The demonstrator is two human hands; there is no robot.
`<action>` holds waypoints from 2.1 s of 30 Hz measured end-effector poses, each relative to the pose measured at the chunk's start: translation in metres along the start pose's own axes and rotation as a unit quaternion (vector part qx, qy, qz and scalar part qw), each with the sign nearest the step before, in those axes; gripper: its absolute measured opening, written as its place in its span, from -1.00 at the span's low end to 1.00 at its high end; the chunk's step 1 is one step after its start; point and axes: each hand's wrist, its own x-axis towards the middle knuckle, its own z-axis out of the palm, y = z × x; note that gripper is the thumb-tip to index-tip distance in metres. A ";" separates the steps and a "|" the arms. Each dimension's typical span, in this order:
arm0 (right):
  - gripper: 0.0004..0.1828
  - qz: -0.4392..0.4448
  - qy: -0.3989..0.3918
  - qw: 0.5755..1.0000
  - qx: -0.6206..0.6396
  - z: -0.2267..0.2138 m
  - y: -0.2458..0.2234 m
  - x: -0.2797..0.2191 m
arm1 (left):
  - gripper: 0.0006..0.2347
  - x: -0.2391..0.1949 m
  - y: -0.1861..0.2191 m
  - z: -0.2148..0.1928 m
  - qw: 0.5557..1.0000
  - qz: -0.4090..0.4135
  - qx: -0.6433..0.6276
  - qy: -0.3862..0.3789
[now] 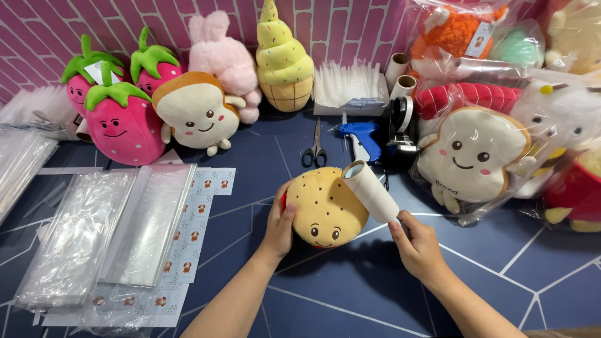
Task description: Using a lint roller to clean a burger-shaped plushie toy on a workspace.
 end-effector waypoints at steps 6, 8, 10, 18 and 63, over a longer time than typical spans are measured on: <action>-0.64 -0.054 -0.007 0.998 0.017 -0.003 -0.001 0.002 | -0.27 -0.005 0.024 0.013 0.987 0.076 0.135 -0.032; -0.66 -0.062 -0.032 0.998 0.007 0.001 0.003 -0.001 | -0.27 -0.005 0.023 0.015 0.988 0.061 0.141 -0.014; -0.61 -0.069 -0.055 0.996 -0.001 0.004 0.002 -0.004 | -0.27 -0.005 0.023 0.015 0.988 0.047 0.150 0.002; -0.65 -0.109 0.096 0.989 0.037 -0.004 0.024 0.007 | -0.62 0.000 0.000 0.003 0.985 0.100 0.131 0.049; -0.70 -0.081 0.060 0.990 -0.101 -0.004 0.022 -0.014 | -0.55 -0.001 0.017 0.000 0.980 0.134 0.118 0.082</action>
